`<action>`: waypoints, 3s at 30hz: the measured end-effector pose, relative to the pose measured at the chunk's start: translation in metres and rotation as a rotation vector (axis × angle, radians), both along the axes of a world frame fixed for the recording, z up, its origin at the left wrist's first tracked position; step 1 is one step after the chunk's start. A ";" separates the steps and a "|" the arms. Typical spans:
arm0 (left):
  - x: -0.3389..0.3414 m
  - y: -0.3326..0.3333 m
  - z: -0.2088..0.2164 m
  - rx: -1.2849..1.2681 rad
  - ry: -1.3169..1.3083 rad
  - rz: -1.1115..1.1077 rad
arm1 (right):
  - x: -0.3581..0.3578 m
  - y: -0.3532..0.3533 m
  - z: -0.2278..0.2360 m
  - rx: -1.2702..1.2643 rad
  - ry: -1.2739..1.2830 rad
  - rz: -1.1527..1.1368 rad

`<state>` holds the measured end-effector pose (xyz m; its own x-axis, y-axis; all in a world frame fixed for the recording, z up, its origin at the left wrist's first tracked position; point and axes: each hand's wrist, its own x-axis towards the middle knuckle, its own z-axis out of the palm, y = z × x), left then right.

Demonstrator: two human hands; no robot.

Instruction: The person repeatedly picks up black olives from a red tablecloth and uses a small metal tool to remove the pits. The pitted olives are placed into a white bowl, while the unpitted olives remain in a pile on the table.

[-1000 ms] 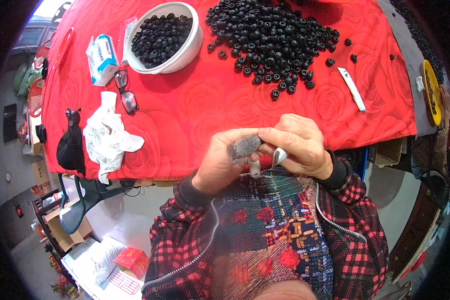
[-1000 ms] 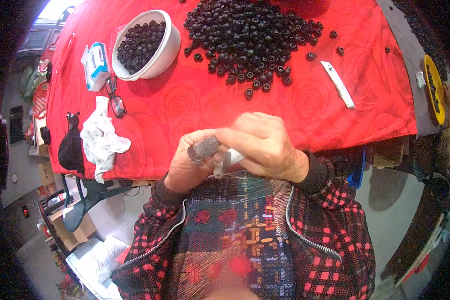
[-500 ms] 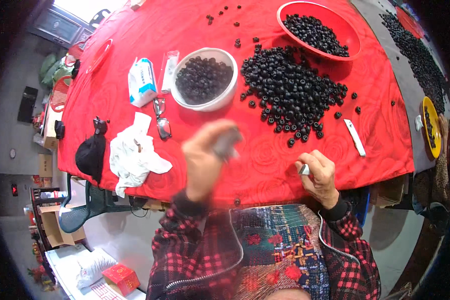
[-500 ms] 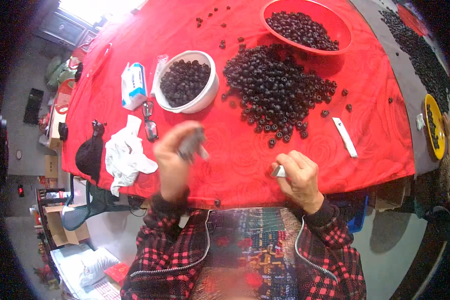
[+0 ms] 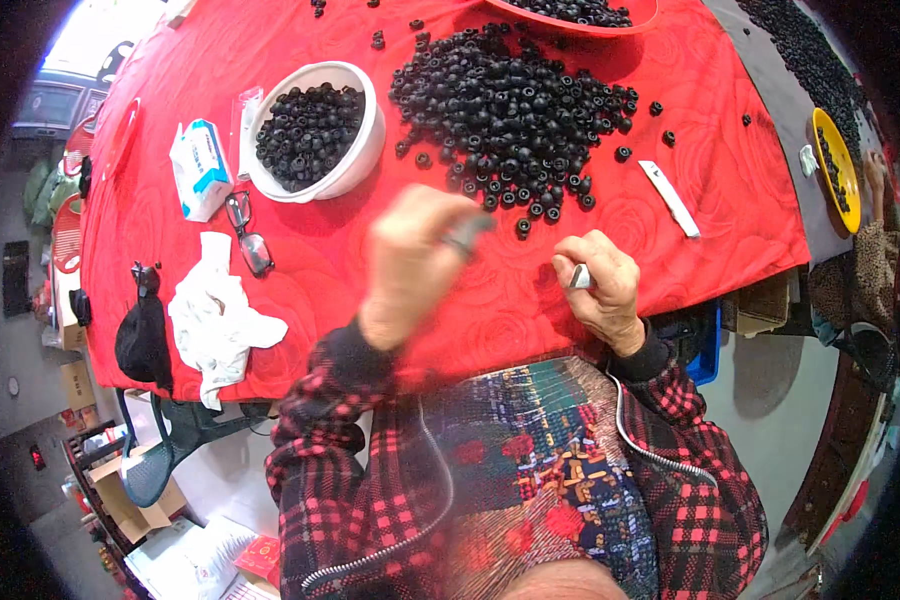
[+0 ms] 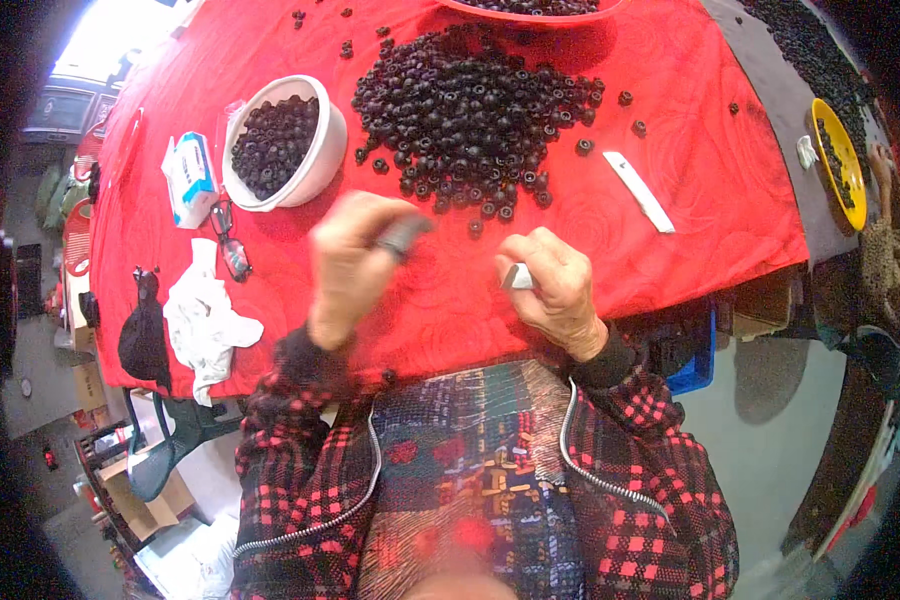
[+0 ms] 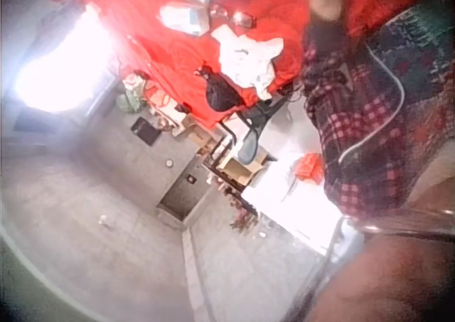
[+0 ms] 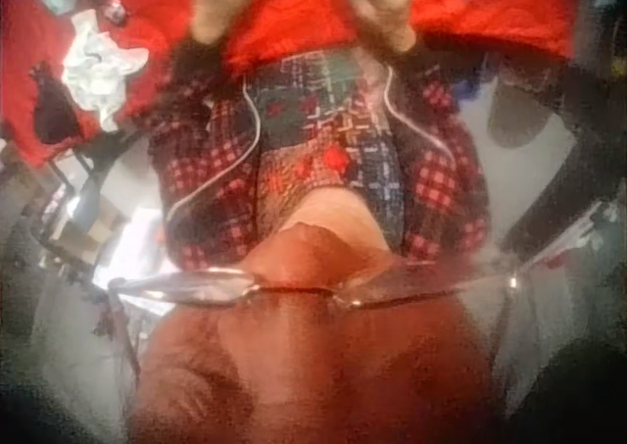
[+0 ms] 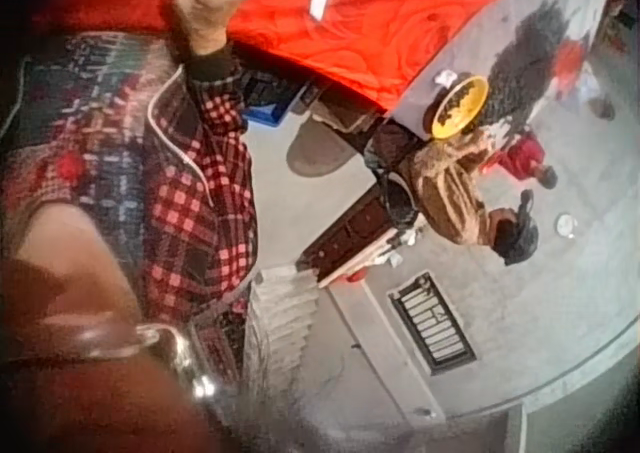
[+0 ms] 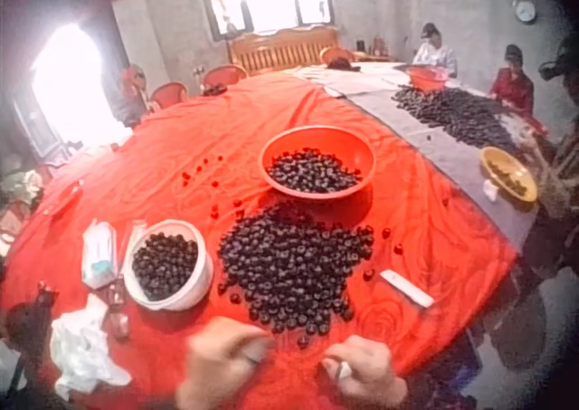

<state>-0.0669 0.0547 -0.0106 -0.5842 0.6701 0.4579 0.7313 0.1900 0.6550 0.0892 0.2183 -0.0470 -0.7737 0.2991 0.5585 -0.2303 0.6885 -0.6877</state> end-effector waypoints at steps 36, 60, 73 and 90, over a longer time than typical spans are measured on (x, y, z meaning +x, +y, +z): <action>0.066 -0.033 0.004 0.082 -1.708 -0.295 | -0.006 -0.012 0.040 -0.200 -0.140 0.508; 0.081 -0.033 0.015 0.289 -1.752 -0.193 | 0.002 -0.019 0.046 0.098 0.131 0.397; 0.078 -0.039 0.017 0.276 -1.514 -0.189 | 0.006 -0.015 0.054 -0.319 -0.288 0.401; 0.074 -0.042 0.007 0.276 -1.571 -0.257 | 0.001 -0.010 0.053 -0.252 -0.339 0.441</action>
